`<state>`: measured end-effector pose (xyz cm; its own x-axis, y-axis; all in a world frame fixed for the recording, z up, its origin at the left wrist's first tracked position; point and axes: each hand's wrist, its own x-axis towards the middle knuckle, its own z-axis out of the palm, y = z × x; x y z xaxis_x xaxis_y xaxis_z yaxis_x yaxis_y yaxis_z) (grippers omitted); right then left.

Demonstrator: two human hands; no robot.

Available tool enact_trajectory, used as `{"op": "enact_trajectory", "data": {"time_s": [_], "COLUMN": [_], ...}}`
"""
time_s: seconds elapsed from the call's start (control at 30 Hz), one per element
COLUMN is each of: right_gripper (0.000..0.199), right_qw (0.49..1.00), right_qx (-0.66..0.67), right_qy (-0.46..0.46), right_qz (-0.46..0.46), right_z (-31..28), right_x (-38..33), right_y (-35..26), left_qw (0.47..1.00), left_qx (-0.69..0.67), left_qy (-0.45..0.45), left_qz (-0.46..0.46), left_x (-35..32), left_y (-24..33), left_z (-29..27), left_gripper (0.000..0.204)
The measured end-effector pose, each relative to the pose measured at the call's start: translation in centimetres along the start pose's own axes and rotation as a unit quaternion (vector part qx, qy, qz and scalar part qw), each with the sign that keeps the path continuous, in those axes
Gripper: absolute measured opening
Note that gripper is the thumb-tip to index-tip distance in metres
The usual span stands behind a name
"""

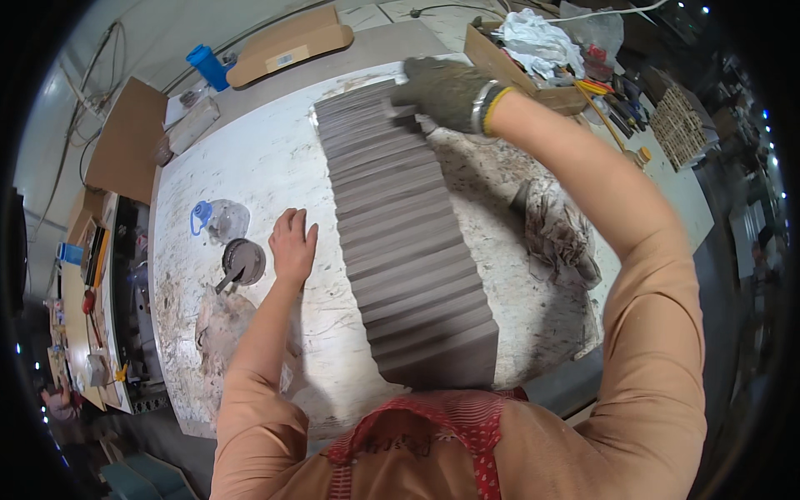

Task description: The person cleans a stack of wooden slats by hand using a cloth and a block, wiping the edges and surfaces of the stack and applying a liquid from a bottle.

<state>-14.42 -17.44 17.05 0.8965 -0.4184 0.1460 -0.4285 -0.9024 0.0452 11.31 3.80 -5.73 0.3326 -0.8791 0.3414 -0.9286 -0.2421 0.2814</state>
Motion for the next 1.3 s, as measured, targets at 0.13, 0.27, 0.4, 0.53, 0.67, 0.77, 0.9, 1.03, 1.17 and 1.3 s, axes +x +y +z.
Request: {"op": "enact_trajectory", "data": {"time_s": [0.13,0.27,0.4,0.53,0.67,0.77,0.9,1.03,1.17,1.3], "right_gripper": [0.015,0.021,0.025,0.028,0.029,0.033,0.032,0.028,0.033,0.034], "right_qw": [0.982,0.998,1.000,0.999,0.996,0.995,0.998,0.997,0.998,0.999], "right_qx": [0.014,0.050,0.014,0.044,-0.051,0.072,0.022,0.038,0.054,0.038], "right_qy": [0.049,-0.031,0.008,-0.012,-0.055,-0.004,-0.006,0.065,-0.029,0.002], "right_qz": [-0.180,0.034,0.022,-0.003,0.041,0.066,-0.056,0.024,0.010,0.037], "right_z": [2.3,0.6,0.5,2.2,0.4,0.8,2.1,1.5,0.0,1.5], "right_x": [-0.3,-3.2,-3.2,-3.9,-5.3,-3.9,-5.1,-7.3,-7.1,-10.0], "right_y": [-3.4,1.2,2.1,0.2,2.9,-0.2,-0.3,2.6,-2.4,1.9], "left_qw": [1.000,1.000,1.000,1.000,1.000,1.000,1.000,1.000,1.000,1.000], "left_qx": [-0.007,-0.007,0.006,-0.009,-0.001,0.006,-0.002,-0.001,0.001,-0.001], "left_qy": [-0.006,-0.008,-0.017,-0.018,-0.011,-0.010,0.006,-0.001,-0.010,0.005], "left_qz": [0.003,0.003,-0.005,-0.002,0.000,-0.001,0.015,0.020,0.010,0.020], "left_x": [0.0,-0.1,0.0,-0.1,-0.2,-0.5,0.0,0.6,-0.1,0.1], "left_y": [-0.3,0.0,0.4,-0.1,0.2,0.0,-0.3,0.2,-0.5,-0.1], "left_z": [0.3,-0.3,-0.3,-0.2,-0.3,-0.4,0.2,0.0,0.2,0.3], "left_gripper": [0.042,0.041,0.041,0.042,0.042,0.041,0.040,0.040,0.040,0.041]}}
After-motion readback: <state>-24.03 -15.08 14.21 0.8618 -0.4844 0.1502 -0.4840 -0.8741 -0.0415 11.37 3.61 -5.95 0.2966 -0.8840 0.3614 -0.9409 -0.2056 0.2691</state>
